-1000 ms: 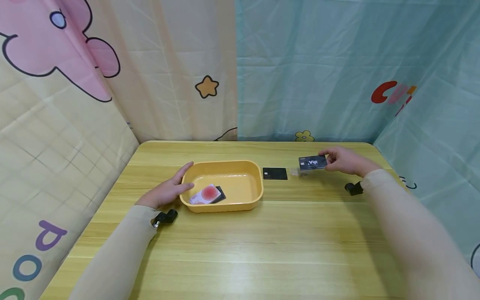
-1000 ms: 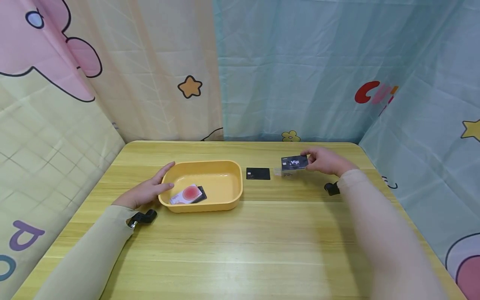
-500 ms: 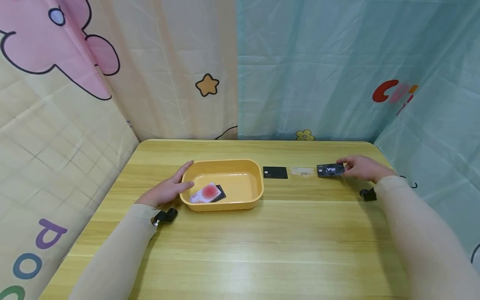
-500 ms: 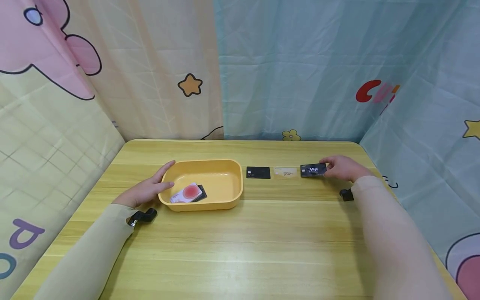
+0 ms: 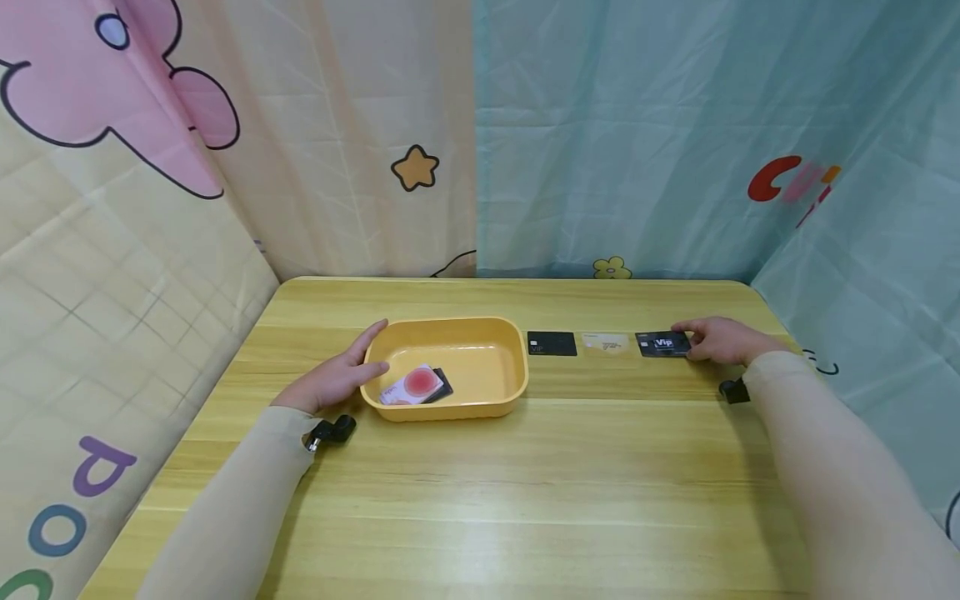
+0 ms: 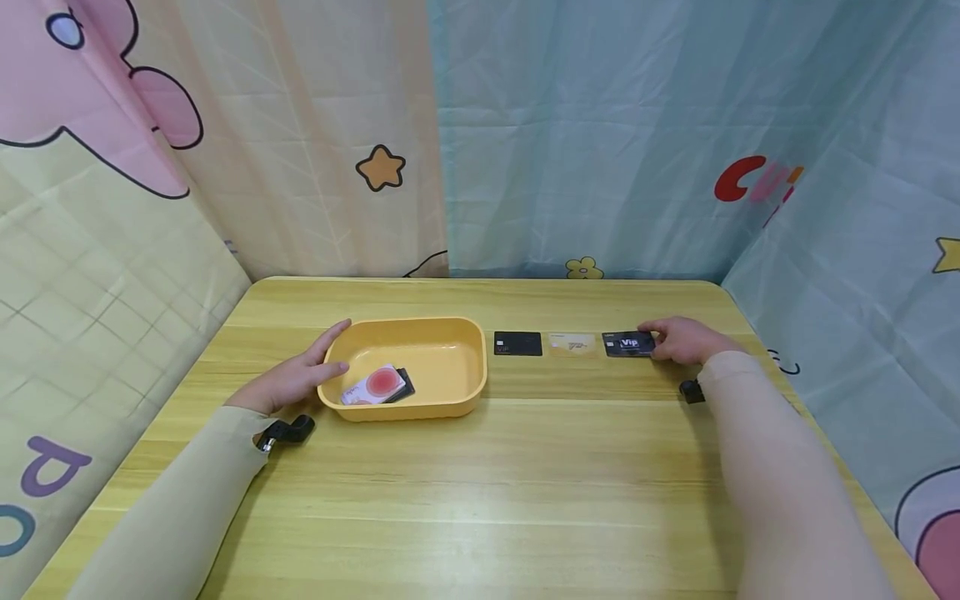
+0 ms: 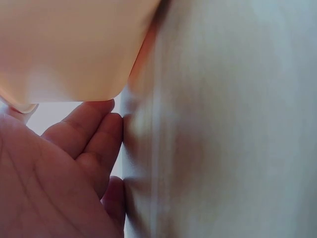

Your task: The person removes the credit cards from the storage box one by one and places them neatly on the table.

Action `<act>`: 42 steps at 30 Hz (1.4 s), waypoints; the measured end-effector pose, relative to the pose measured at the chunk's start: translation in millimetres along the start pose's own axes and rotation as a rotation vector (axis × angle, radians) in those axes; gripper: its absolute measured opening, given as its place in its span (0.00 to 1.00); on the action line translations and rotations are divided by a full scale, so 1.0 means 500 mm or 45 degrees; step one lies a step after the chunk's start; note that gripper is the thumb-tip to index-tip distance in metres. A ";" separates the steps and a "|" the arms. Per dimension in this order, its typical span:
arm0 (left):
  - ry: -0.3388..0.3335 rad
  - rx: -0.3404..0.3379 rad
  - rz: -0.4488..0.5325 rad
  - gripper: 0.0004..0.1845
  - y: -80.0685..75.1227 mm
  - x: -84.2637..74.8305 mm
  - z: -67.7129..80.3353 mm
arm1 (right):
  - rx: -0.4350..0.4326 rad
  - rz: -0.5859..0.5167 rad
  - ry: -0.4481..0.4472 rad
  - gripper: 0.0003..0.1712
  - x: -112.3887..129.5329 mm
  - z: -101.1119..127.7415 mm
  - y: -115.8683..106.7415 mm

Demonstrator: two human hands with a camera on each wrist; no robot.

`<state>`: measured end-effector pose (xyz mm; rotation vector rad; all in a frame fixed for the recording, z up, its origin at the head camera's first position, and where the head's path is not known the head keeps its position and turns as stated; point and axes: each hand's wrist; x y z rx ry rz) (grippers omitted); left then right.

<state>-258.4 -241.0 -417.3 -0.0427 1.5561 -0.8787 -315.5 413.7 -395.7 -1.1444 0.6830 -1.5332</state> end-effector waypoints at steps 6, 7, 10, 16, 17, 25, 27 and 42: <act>0.000 0.002 -0.003 0.43 0.000 -0.003 0.001 | -0.010 0.018 -0.001 0.36 -0.003 -0.001 0.002; 0.004 0.003 -0.002 0.43 0.000 -0.003 0.000 | -0.015 0.021 -0.002 0.36 -0.003 -0.001 0.003; 0.008 0.003 0.000 0.43 0.000 -0.002 0.000 | -0.022 0.027 -0.002 0.36 -0.004 -0.002 0.004; 0.000 0.000 0.001 0.43 -0.001 -0.004 0.001 | -0.037 0.047 0.019 0.35 -0.004 -0.006 0.007; 0.002 -0.001 0.003 0.43 -0.001 -0.004 0.002 | -0.038 0.046 0.021 0.35 -0.003 -0.007 0.008; 0.008 -0.002 -0.003 0.43 0.001 -0.004 0.001 | -0.031 0.040 0.022 0.36 -0.003 -0.006 0.010; 0.010 -0.001 -0.002 0.43 0.001 -0.003 0.000 | -0.026 0.035 0.020 0.36 -0.002 -0.004 0.010; 0.016 0.001 -0.002 0.42 0.003 -0.002 0.001 | -0.022 0.022 0.020 0.36 0.006 0.003 0.011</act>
Point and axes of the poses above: each hand's wrist, its own z-axis away from the middle knuckle, its own y-axis out of the palm, x = y × z, and after that the axes turned 10 degrees about y, right-handed
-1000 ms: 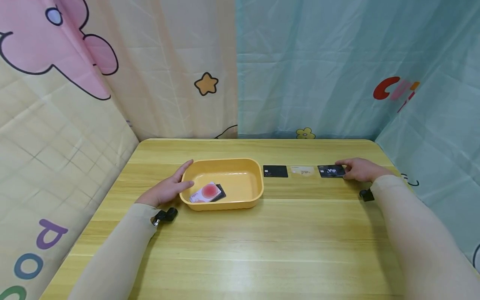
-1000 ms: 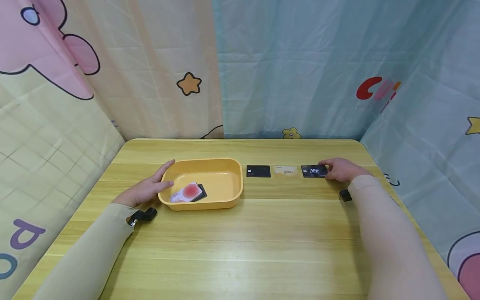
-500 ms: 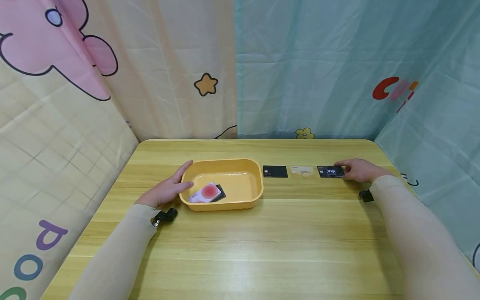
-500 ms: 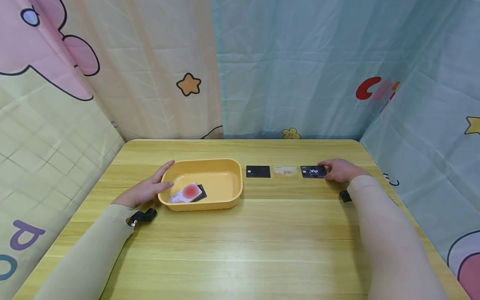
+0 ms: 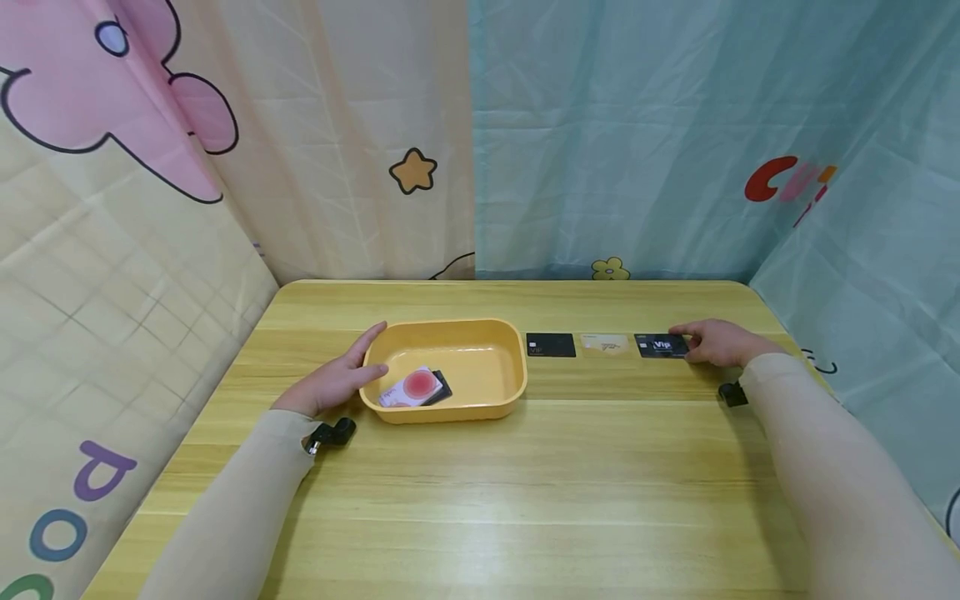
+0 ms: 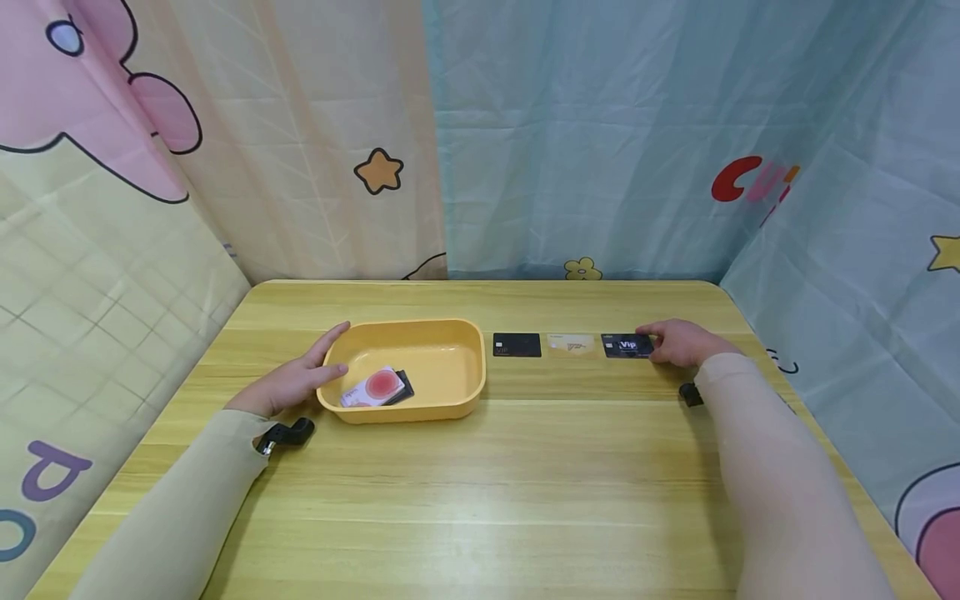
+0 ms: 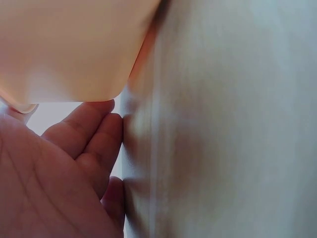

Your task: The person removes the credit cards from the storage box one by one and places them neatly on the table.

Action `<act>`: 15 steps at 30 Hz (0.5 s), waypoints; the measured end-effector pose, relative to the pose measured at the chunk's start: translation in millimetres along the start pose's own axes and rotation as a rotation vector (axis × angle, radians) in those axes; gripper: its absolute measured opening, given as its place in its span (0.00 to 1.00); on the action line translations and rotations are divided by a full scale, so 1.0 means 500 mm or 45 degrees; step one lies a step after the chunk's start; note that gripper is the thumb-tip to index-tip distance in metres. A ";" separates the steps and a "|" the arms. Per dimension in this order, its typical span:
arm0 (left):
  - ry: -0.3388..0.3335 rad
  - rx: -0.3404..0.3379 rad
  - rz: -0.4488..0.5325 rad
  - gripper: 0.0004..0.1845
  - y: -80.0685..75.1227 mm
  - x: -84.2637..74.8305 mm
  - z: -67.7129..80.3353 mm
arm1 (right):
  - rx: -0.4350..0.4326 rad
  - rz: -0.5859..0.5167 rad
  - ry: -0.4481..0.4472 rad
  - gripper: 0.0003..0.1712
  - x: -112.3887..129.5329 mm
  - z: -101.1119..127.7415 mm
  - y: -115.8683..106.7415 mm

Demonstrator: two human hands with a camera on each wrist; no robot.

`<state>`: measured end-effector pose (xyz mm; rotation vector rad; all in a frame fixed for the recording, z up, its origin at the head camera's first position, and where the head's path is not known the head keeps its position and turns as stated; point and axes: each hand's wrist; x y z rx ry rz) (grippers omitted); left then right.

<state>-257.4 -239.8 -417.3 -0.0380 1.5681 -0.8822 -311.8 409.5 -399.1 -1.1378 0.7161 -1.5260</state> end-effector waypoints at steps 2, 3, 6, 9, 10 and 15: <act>-0.001 0.002 0.001 0.43 0.001 0.001 0.000 | 0.004 0.000 -0.001 0.37 0.002 0.002 0.000; -0.002 0.002 0.001 0.42 0.001 0.002 0.000 | 0.004 0.001 0.000 0.37 0.002 0.002 0.000; -0.006 0.002 0.000 0.43 0.001 0.003 0.000 | 0.003 0.004 0.002 0.37 0.003 0.003 0.001; -0.005 -0.001 0.001 0.43 0.001 0.003 0.000 | -0.003 0.006 0.002 0.37 0.002 0.003 0.002; -0.004 -0.002 0.001 0.43 0.001 0.002 0.000 | -0.003 0.006 0.001 0.37 0.002 0.002 0.002; -0.002 -0.004 0.012 0.43 0.000 0.003 0.000 | 0.002 0.001 -0.003 0.37 0.002 0.002 0.000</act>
Point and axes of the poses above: each hand's wrist, its own z-axis away from the middle knuckle, its own y-axis out of the palm, x = y × z, and after that the axes turned 10 degrees about y, right-handed
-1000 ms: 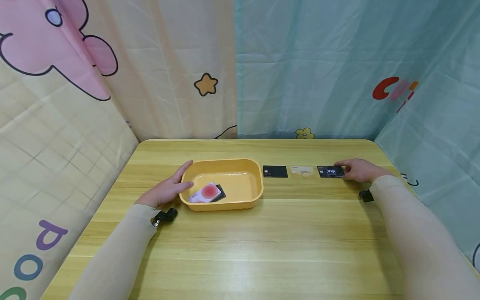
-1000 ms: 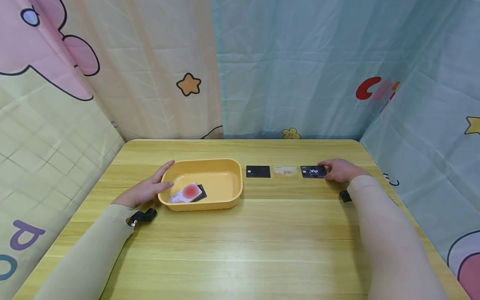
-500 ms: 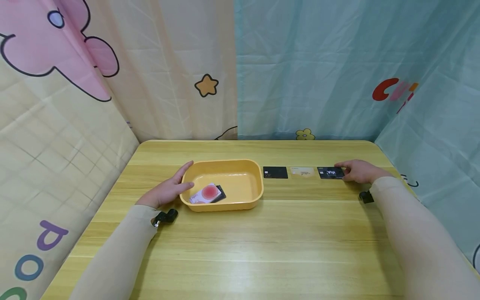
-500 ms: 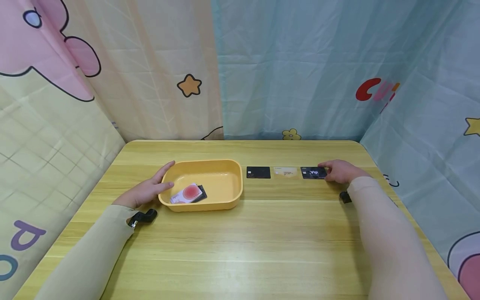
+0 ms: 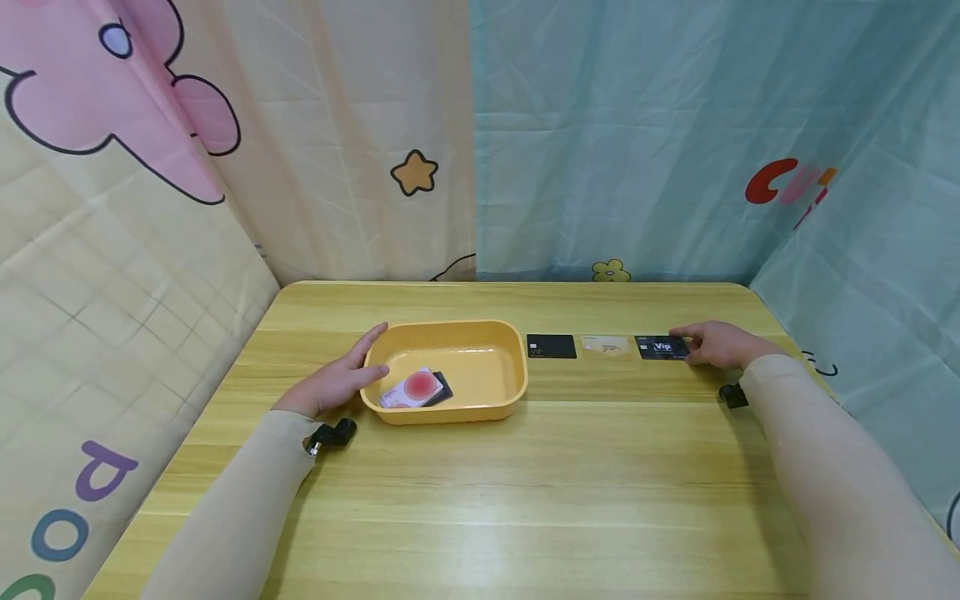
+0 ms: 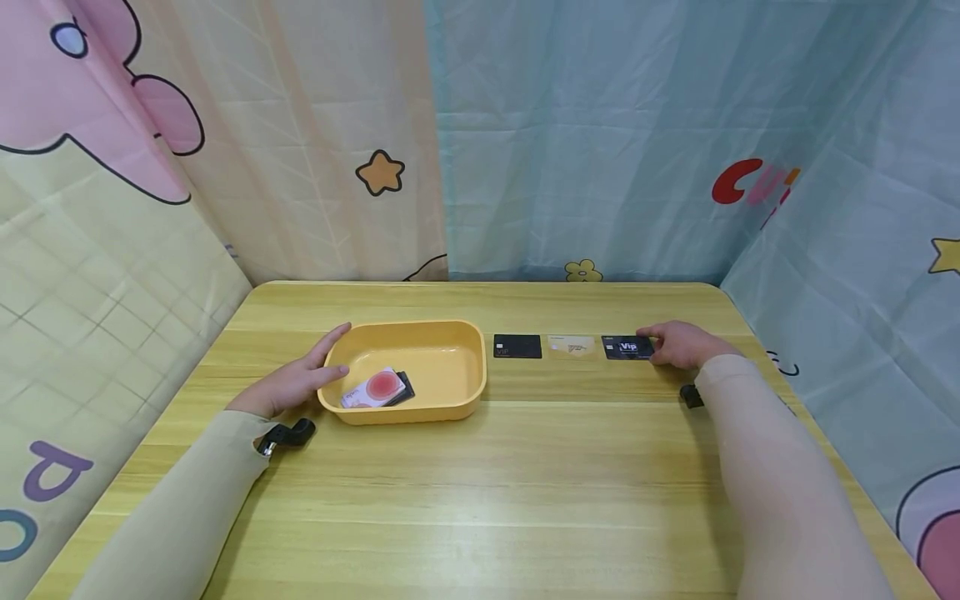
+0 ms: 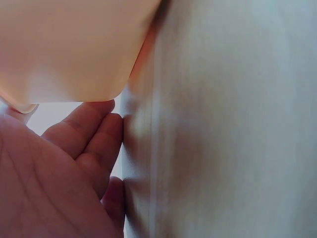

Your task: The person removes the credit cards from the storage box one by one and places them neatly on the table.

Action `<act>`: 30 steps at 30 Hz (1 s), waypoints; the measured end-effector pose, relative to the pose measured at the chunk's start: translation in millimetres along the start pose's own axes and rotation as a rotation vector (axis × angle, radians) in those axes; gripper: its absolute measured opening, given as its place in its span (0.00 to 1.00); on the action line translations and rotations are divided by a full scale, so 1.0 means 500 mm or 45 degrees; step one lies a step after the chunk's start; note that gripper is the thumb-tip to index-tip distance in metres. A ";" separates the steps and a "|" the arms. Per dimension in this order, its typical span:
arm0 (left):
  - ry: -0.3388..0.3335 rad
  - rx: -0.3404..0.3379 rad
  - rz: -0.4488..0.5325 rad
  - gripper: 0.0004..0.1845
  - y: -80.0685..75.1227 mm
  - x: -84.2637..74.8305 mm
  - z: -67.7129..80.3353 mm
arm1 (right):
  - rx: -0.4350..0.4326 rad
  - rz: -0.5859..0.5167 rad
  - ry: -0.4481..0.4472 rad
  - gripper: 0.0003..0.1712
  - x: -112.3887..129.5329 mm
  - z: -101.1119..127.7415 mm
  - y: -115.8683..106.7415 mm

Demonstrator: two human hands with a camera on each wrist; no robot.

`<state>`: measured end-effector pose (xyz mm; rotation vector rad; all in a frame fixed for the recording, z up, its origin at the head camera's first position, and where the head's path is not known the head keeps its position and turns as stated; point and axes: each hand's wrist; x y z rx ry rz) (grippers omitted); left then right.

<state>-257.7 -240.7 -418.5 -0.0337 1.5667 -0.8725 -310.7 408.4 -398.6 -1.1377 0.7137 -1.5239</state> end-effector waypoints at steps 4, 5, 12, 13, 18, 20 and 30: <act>0.003 0.000 0.012 0.43 0.000 0.001 -0.001 | 0.004 0.000 -0.003 0.37 0.000 0.001 -0.001; 0.001 -0.001 0.010 0.43 0.000 0.001 -0.001 | 0.005 -0.001 -0.003 0.37 0.000 0.001 -0.001; -0.011 0.001 -0.013 0.43 -0.001 0.000 0.001 | 0.015 0.001 0.014 0.37 -0.002 -0.001 0.000; -0.011 0.001 -0.012 0.43 -0.001 0.000 0.000 | 0.015 0.001 0.016 0.37 -0.002 -0.001 0.000; -0.008 0.003 -0.004 0.43 -0.001 -0.001 0.000 | 0.012 -0.003 0.010 0.37 -0.001 0.001 0.001; -0.008 0.004 0.001 0.43 -0.001 -0.001 0.000 | 0.015 -0.008 0.006 0.37 -0.001 0.001 0.001; -0.001 0.005 0.005 0.43 -0.001 -0.002 0.001 | 0.022 -0.023 -0.001 0.37 -0.003 0.002 0.002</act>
Point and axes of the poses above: each hand's wrist, its own z-axis away from the middle knuckle, its own y-axis out of the palm, x = y × z, and after that the axes turned 10 degrees about y, right-handed
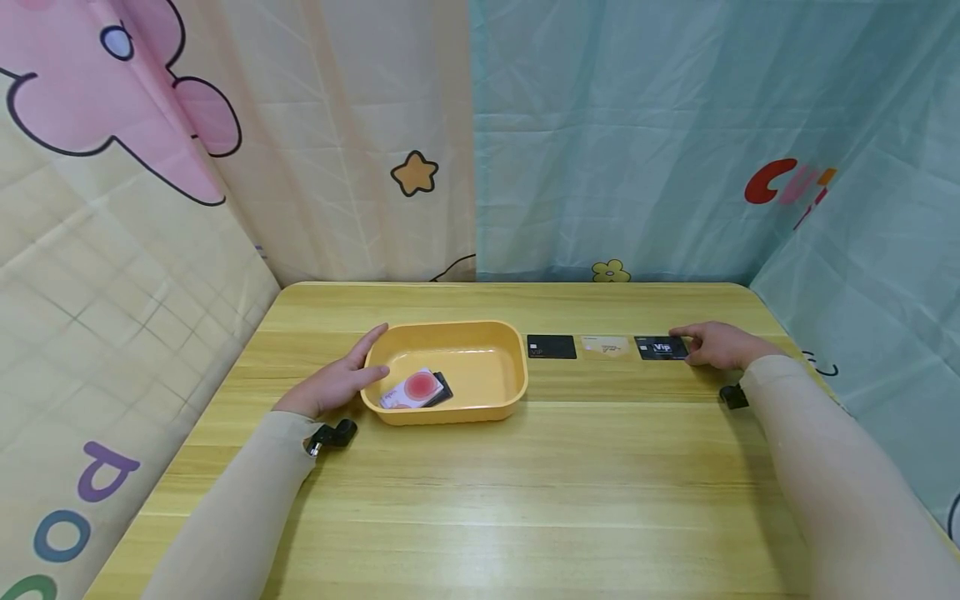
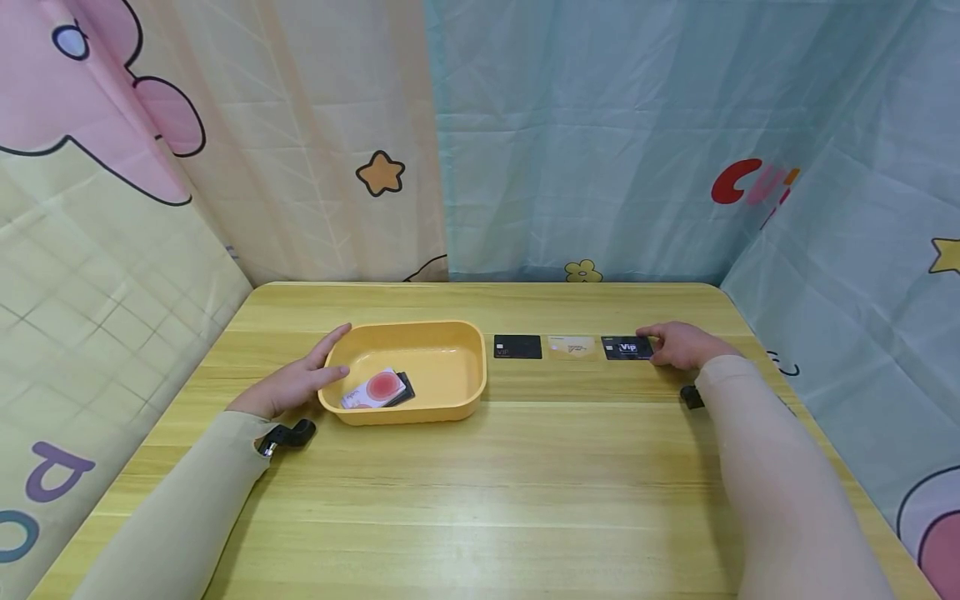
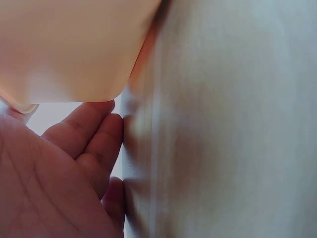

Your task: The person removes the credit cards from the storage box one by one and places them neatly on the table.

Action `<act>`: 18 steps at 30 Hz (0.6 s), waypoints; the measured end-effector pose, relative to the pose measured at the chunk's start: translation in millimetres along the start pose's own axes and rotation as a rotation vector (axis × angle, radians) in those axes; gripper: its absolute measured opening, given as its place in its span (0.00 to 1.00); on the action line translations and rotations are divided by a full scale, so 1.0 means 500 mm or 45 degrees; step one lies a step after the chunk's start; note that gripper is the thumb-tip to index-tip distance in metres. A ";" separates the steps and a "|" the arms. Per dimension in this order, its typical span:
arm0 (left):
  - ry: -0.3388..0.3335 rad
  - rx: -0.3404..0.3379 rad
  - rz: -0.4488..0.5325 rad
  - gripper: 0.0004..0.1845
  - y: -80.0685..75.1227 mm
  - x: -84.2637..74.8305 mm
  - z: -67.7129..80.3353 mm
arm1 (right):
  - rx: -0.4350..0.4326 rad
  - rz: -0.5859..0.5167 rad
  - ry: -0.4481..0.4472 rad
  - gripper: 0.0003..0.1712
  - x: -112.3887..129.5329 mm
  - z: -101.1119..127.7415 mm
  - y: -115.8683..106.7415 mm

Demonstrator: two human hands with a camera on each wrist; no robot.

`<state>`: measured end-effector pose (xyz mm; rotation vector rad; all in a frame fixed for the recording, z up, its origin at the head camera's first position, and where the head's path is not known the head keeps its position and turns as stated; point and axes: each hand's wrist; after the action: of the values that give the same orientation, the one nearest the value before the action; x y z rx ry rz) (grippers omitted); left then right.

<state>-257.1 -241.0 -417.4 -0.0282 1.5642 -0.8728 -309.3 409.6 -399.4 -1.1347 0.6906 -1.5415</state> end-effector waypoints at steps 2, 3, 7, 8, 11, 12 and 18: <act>0.006 -0.001 0.001 0.43 0.000 0.001 0.001 | 0.007 -0.006 -0.004 0.37 0.000 0.002 -0.001; 0.009 0.000 0.001 0.43 0.000 0.001 0.001 | 0.014 -0.013 -0.007 0.38 0.001 0.003 -0.002; 0.016 0.004 -0.015 0.43 0.000 0.004 0.001 | 0.014 -0.021 -0.014 0.42 0.000 0.007 -0.008; 0.016 0.004 -0.020 0.43 0.000 0.005 0.001 | 0.005 -0.025 -0.012 0.42 0.002 0.008 -0.011; 0.019 0.004 -0.023 0.42 -0.001 0.007 -0.001 | -0.044 -0.036 -0.006 0.43 0.015 0.008 -0.018; 0.021 0.003 -0.023 0.42 -0.001 0.007 -0.002 | -0.061 -0.048 -0.002 0.42 0.024 0.008 -0.021; 0.012 -0.001 -0.035 0.42 -0.001 0.007 -0.005 | -0.142 -0.050 -0.057 0.39 0.105 0.007 -0.041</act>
<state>-260.2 -241.6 -420.2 -0.0466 1.5765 -0.8949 -314.2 366.1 -363.9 -1.2690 0.7355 -1.5216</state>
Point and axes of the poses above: each hand's wrist, its own z-axis away from the middle knuckle, its own y-axis out of the palm, x = y × z, and after that the axes turned 10 degrees about y, right-handed
